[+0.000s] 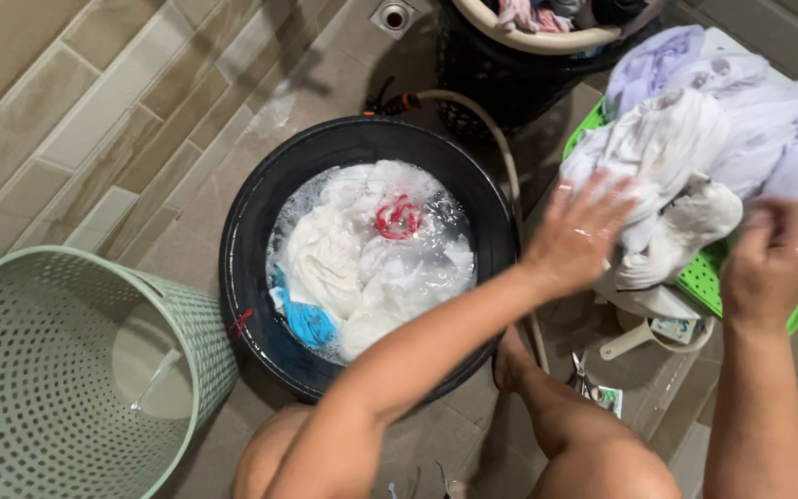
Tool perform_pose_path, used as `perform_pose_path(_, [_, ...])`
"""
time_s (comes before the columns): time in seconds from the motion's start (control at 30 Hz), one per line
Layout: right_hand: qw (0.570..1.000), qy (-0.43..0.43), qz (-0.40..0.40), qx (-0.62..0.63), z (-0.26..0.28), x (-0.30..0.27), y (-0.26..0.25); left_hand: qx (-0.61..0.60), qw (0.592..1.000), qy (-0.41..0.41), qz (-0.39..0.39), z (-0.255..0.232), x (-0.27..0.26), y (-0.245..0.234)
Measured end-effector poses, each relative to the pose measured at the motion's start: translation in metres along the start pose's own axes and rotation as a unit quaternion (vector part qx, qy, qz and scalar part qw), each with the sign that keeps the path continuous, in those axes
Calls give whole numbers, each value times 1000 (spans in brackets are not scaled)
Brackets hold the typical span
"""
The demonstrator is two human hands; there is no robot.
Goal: The person hand-washes clothes in a black bucket filled with soapy water. They repeatedly submerge, agitate, and wring out various garments, then transfer the washed items to a green laundry basket.
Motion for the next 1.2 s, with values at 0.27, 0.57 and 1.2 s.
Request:
perform_pose_path(0.27, [998,-44,-10,-43,10,-34,48,-78,997,1,8,27,-33,-44])
perform_pose_path(0.57, [944,-265,-135,-140,-13,-26,42,-70,991,110,32,-14,-35,-24])
perform_pose_path(1.2, [962,-266,32,-52,-6,-75,54,-38,997,70,11,-35,-40,-14])
Point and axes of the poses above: each hand's wrist, its own x-axis towards the middle knuckle, its own y-axis out of the palm, z = x × y, the point moved 10 cm from there along x, towards the middle knuckle, and after that the axes turned 3 degrees about -y, right-handed, at the moved point
